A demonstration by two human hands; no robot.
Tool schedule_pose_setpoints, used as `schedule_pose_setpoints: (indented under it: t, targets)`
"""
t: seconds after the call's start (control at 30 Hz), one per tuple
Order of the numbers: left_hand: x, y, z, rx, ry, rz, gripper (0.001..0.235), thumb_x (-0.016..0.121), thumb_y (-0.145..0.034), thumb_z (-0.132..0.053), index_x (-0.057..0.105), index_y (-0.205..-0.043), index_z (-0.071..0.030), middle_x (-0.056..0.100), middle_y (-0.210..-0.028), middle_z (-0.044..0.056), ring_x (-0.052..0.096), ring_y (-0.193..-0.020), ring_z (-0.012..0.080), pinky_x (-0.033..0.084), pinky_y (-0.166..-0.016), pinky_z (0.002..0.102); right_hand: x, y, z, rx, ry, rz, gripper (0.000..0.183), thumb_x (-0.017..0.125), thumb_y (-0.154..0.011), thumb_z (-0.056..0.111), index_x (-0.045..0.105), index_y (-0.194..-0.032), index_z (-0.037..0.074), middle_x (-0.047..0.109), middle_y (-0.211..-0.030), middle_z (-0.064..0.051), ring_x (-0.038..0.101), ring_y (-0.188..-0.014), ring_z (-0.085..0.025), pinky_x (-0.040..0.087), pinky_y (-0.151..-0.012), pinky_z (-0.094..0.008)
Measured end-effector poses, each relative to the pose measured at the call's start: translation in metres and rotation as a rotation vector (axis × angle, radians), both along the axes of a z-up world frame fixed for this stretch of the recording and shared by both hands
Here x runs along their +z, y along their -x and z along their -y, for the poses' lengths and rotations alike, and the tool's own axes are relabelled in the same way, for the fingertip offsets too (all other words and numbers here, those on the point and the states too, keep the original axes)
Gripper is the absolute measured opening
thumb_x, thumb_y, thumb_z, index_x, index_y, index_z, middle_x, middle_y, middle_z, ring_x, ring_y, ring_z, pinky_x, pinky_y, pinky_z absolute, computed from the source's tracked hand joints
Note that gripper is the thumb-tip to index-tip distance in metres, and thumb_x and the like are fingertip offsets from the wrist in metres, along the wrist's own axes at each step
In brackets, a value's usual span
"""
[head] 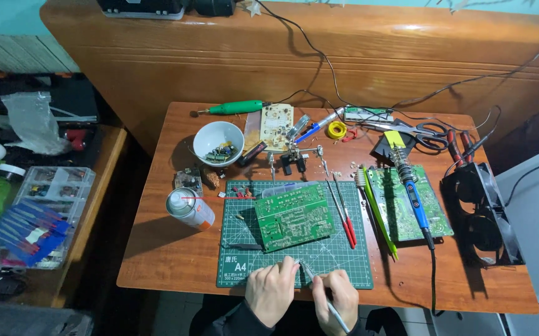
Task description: Inspecting and probing a circuit board at a workbench to check for faults or components.
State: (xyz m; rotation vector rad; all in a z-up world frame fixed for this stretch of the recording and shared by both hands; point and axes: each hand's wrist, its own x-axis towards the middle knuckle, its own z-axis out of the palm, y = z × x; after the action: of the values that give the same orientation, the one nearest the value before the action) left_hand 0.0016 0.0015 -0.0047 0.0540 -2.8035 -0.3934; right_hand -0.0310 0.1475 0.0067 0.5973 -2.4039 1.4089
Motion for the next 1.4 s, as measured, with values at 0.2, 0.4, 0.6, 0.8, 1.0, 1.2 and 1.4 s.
schedule_pose_setpoints:
  t: [0.2, 0.4, 0.6, 0.8, 1.0, 1.2, 1.4]
  targets:
    - [-0.003, 0.000, -0.003, 0.025, 0.023, -0.042, 0.022, 0.055, -0.103, -0.033, 0.050, -0.087, -0.018, 0.051, -0.053, -0.004, 0.054, -0.042, 0.0148, 0.042, -0.039, 0.031, 0.004, -0.002, -0.001, -0.035, 0.006, 0.049, 0.028, 0.062, -0.087, 0.011, 0.053, -0.060, 0.010, 0.067, -0.061, -0.001, 0.057, -0.061, -0.014, 0.047, -0.056, -0.026]
    - [0.000, -0.001, -0.006, 0.046, 0.059, -0.034, 0.025, 0.054, -0.104, -0.034, 0.048, -0.085, -0.019, 0.049, -0.053, -0.004, 0.051, -0.042, 0.0142, 0.040, -0.038, 0.031, -0.003, 0.002, -0.003, -0.038, -0.036, 0.089, 0.032, 0.063, -0.086, 0.015, 0.048, -0.058, 0.011, 0.065, -0.059, 0.000, 0.049, -0.060, -0.016, 0.042, -0.060, -0.029]
    - [-0.002, -0.001, -0.004, 0.038, 0.000, 0.032, 0.023, 0.052, -0.105, -0.035, 0.049, -0.089, -0.018, 0.054, -0.054, -0.003, 0.057, -0.045, 0.0175, 0.043, -0.038, 0.034, -0.001, 0.003, 0.001, 0.012, -0.057, -0.067, 0.032, 0.060, -0.088, 0.009, 0.044, -0.060, 0.013, 0.059, -0.056, 0.003, 0.035, -0.047, -0.014, 0.036, -0.063, -0.031]
    - [0.010, -0.002, 0.012, -0.029, -0.172, 0.137, 0.022, 0.048, -0.106, -0.032, 0.047, -0.090, -0.017, 0.043, -0.047, -0.004, 0.041, -0.034, 0.0143, 0.032, -0.034, 0.031, 0.004, 0.000, 0.000, -0.025, -0.052, -0.082, 0.032, 0.061, -0.088, 0.013, 0.046, -0.059, 0.012, 0.064, -0.058, -0.001, 0.048, -0.048, -0.016, 0.040, -0.062, -0.031]
    - [0.032, -0.004, 0.030, -0.082, -0.021, 0.001, 0.016, 0.058, -0.101, -0.030, 0.055, -0.090, -0.019, 0.058, -0.072, -0.002, 0.054, -0.063, 0.0167, 0.040, -0.047, 0.031, -0.002, -0.002, -0.010, 0.037, -0.010, -0.034, 0.028, 0.060, -0.090, 0.015, 0.050, -0.063, 0.012, 0.071, -0.068, -0.001, 0.059, -0.058, -0.014, 0.047, -0.059, -0.026]
    - [0.034, 0.001, 0.029, -0.129, 0.089, -0.217, 0.018, 0.072, -0.093, -0.026, 0.059, -0.085, -0.017, 0.056, -0.078, -0.001, 0.048, -0.069, 0.0199, 0.034, -0.060, 0.034, -0.010, -0.001, -0.016, 0.021, 0.021, 0.026, 0.022, 0.064, -0.086, 0.011, 0.052, -0.068, 0.009, 0.071, -0.075, -0.006, 0.067, -0.066, -0.016, 0.052, -0.061, -0.026]
    - [0.032, -0.001, 0.032, -0.197, -0.033, -0.257, 0.012, 0.070, -0.094, -0.017, 0.060, -0.088, -0.014, 0.059, -0.087, 0.004, 0.052, -0.076, 0.0229, 0.039, -0.066, 0.036, -0.001, -0.001, -0.014, 0.026, 0.059, 0.065, 0.020, 0.064, -0.086, 0.011, 0.055, -0.069, 0.007, 0.070, -0.072, -0.007, 0.068, -0.063, -0.017, 0.054, -0.060, -0.026]
